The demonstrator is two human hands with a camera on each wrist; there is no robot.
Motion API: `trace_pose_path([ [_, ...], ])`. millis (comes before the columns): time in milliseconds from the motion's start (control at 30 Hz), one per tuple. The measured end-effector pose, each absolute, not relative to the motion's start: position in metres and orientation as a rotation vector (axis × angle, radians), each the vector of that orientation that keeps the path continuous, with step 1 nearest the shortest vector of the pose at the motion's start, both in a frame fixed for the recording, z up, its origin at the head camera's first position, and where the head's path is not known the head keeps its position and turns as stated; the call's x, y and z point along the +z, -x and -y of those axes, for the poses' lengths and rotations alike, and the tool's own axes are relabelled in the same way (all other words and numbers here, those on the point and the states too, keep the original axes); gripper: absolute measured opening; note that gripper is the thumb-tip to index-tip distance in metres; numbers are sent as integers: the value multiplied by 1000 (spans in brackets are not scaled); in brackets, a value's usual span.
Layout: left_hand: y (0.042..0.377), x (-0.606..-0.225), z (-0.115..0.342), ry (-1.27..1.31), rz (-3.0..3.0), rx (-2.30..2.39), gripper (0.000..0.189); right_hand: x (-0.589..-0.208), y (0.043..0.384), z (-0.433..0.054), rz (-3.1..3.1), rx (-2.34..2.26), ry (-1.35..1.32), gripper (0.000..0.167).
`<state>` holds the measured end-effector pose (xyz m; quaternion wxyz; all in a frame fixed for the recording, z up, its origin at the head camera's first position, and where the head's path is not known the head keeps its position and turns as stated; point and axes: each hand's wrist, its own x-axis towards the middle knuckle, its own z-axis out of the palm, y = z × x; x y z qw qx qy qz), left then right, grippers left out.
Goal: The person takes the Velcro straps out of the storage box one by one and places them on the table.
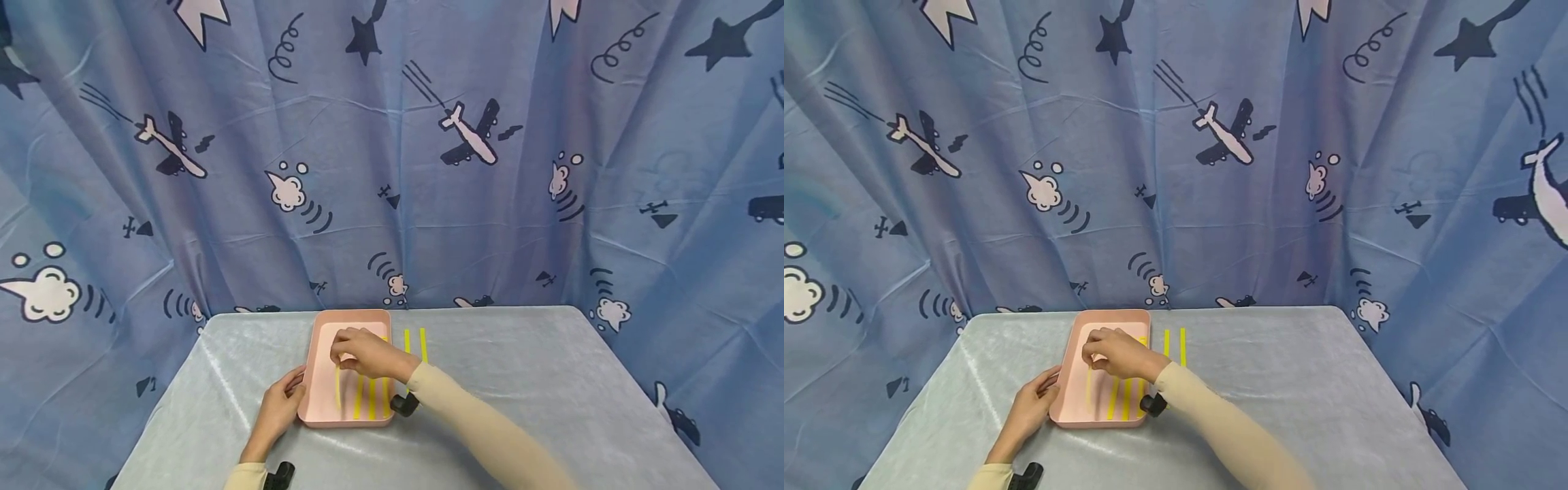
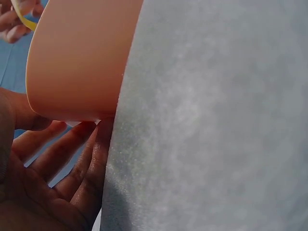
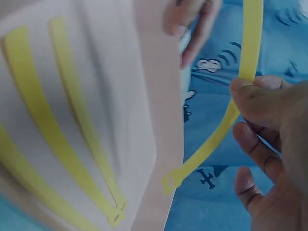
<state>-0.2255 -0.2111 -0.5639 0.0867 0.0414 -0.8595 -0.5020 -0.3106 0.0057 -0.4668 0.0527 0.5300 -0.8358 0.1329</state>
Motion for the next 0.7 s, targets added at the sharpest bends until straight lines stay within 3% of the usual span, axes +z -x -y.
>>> trace_pose_path([
  [700,225,-563,210,-123,2562,-1503,40,-467,302,-36,2470,1297,-1316,13],
])
